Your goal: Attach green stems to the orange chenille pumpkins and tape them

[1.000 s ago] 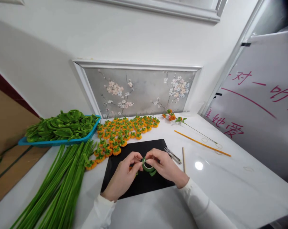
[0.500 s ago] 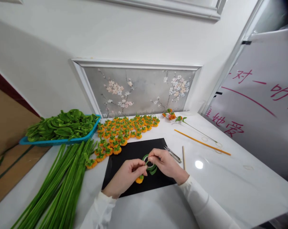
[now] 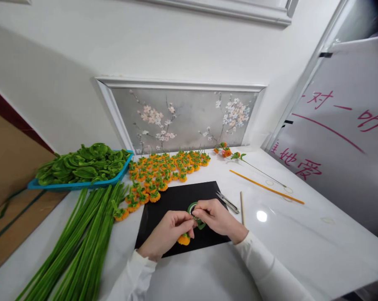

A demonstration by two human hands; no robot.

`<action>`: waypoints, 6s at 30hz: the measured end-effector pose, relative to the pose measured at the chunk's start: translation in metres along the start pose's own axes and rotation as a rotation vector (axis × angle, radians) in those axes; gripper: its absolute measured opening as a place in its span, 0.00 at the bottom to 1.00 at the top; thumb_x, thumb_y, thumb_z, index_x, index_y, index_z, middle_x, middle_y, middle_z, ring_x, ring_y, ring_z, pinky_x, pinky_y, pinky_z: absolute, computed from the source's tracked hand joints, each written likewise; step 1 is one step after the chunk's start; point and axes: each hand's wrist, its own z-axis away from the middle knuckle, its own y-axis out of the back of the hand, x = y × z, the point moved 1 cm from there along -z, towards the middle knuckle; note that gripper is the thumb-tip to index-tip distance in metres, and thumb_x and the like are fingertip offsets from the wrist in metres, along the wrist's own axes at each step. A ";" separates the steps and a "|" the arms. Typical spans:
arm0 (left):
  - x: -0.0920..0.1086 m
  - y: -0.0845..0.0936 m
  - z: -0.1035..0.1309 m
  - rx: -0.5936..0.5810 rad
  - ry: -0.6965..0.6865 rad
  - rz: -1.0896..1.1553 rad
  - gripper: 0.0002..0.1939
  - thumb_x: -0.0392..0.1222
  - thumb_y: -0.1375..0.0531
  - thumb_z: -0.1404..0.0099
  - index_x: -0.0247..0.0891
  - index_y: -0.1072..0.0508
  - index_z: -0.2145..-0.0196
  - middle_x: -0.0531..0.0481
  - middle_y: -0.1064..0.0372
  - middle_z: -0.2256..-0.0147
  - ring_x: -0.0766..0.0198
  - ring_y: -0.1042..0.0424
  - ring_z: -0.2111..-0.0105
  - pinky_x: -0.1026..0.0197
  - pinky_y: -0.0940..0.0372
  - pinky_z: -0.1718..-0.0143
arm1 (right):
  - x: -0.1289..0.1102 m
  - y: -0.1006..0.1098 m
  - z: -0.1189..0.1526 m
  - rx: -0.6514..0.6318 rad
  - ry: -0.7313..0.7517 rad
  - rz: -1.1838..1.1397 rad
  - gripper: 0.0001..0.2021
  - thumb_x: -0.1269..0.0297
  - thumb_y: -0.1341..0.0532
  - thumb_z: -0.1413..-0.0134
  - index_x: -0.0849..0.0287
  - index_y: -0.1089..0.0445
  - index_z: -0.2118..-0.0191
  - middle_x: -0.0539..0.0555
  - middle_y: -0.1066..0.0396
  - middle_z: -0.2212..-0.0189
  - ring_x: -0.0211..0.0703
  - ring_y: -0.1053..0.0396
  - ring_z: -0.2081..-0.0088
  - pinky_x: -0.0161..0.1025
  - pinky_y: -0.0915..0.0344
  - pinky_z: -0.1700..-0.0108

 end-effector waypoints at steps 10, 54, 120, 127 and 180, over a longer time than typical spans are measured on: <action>-0.001 0.005 -0.001 0.102 0.006 0.085 0.15 0.41 0.42 0.40 0.35 0.28 0.82 0.48 0.29 0.74 0.63 0.33 0.68 0.65 0.42 0.68 | 0.008 0.001 0.000 -0.006 -0.085 -0.177 0.10 0.65 0.51 0.37 0.59 0.33 0.59 0.50 0.31 0.73 0.36 0.34 0.73 0.33 0.36 0.69; -0.008 0.002 0.002 0.144 0.006 0.818 0.12 0.42 0.33 0.44 0.36 0.25 0.64 0.51 0.28 0.70 0.70 0.27 0.72 0.69 0.29 0.70 | 0.008 -0.005 0.002 0.310 -0.207 -0.756 0.14 0.53 0.35 0.51 0.57 0.34 0.66 0.46 0.37 0.78 0.34 0.41 0.77 0.32 0.43 0.74; -0.046 0.011 -0.015 0.662 -0.008 0.956 0.19 0.55 0.38 0.44 0.32 0.26 0.69 0.49 0.29 0.75 0.70 0.32 0.77 0.69 0.38 0.76 | 0.015 -0.045 -0.147 0.231 -0.188 0.670 0.08 0.67 0.44 0.41 0.58 0.27 0.62 0.58 0.23 0.67 0.45 0.27 0.63 0.34 0.38 0.62; -0.047 0.016 -0.018 0.658 -0.009 0.927 0.14 0.50 0.42 0.37 0.34 0.28 0.67 0.51 0.30 0.72 0.71 0.31 0.76 0.70 0.36 0.75 | -0.011 -0.019 -0.102 0.343 -0.098 0.440 0.11 0.64 0.50 0.37 0.58 0.30 0.62 0.55 0.25 0.68 0.41 0.28 0.68 0.33 0.37 0.64; -0.022 0.013 -0.002 0.430 -0.064 0.682 0.05 0.34 0.42 0.37 0.36 0.25 0.66 0.45 0.27 0.56 0.69 0.29 0.66 0.69 0.30 0.67 | 0.018 0.026 0.033 0.241 -0.107 0.470 0.14 0.79 0.49 0.47 0.58 0.30 0.62 0.50 0.32 0.73 0.40 0.33 0.73 0.35 0.37 0.68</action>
